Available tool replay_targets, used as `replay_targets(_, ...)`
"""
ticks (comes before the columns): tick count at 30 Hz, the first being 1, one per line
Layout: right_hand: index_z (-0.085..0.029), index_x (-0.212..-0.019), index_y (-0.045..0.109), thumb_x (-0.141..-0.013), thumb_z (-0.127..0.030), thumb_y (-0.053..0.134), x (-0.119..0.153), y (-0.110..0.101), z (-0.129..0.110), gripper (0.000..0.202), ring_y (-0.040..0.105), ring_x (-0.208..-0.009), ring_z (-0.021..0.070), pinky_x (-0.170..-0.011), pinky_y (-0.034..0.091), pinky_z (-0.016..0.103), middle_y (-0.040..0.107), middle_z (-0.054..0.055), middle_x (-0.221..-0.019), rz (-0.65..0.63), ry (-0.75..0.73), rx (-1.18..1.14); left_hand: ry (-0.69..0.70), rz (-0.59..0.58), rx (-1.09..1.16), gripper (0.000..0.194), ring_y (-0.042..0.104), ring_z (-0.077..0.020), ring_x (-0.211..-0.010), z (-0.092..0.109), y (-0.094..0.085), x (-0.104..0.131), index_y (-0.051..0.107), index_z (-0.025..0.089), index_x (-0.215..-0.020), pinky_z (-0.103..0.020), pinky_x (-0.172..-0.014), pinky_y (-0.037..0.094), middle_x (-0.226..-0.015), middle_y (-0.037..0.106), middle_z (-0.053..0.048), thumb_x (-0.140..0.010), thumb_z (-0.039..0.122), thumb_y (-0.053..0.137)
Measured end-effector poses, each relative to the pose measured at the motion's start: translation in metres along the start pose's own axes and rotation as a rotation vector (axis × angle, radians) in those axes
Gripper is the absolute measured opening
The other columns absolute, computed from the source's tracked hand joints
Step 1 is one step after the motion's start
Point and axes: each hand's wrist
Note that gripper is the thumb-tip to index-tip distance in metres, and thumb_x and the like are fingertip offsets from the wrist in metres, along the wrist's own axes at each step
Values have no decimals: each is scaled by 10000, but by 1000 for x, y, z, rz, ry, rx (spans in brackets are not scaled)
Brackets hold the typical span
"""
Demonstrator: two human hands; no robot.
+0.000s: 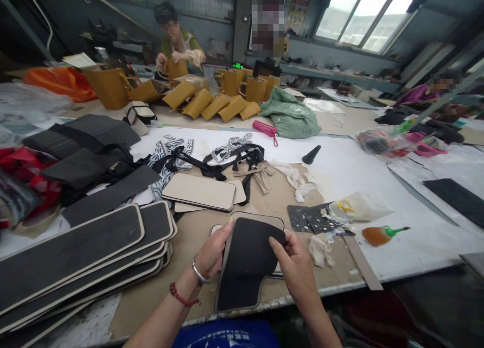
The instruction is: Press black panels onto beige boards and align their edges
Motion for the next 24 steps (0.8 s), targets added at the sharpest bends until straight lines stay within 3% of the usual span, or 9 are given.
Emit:
replay_targets(8,-192,-711,519,-718,-489,603,-5,-3,1,309,496,-604,155,-556,406,263,560,-3,-647,37,20,67,75,11,-142,433,506,-243,-1137,-8,-6,-4,629,146,-1049,-345,-990,388,-1092,646,-75,-790,479,535)
replay_targets(11,-188,-693,522,-711,-479,615,-5,-3,2,305,488,-584,148,-542,399,258,553,-7,-622,50,21,65,33,-11,-164,455,569,-243,-1036,-6,-3,-2,618,145,-1050,-350,-914,446,-1042,662,-87,-776,501,544)
replay_targets(17,-188,-694,520,-708,-487,616,-4,-2,0,314,496,-603,154,-552,399,262,568,-6,-637,25,43,18,-70,51,-230,479,630,-191,-750,-1,5,2,610,121,-965,-301,-731,506,-848,690,-76,-603,402,750)
replay_targets(24,-178,-699,527,-707,-494,615,-3,-3,-5,329,511,-622,160,-557,399,266,585,6,-657,19,54,1,-85,47,-241,434,626,-166,-714,2,7,5,628,127,-924,-259,-665,517,-817,695,-60,-595,377,760)
Point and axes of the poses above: each hand's wrist, its own x-axis away from the middle knuckle, its own y-axis out of the palm, z = x × y
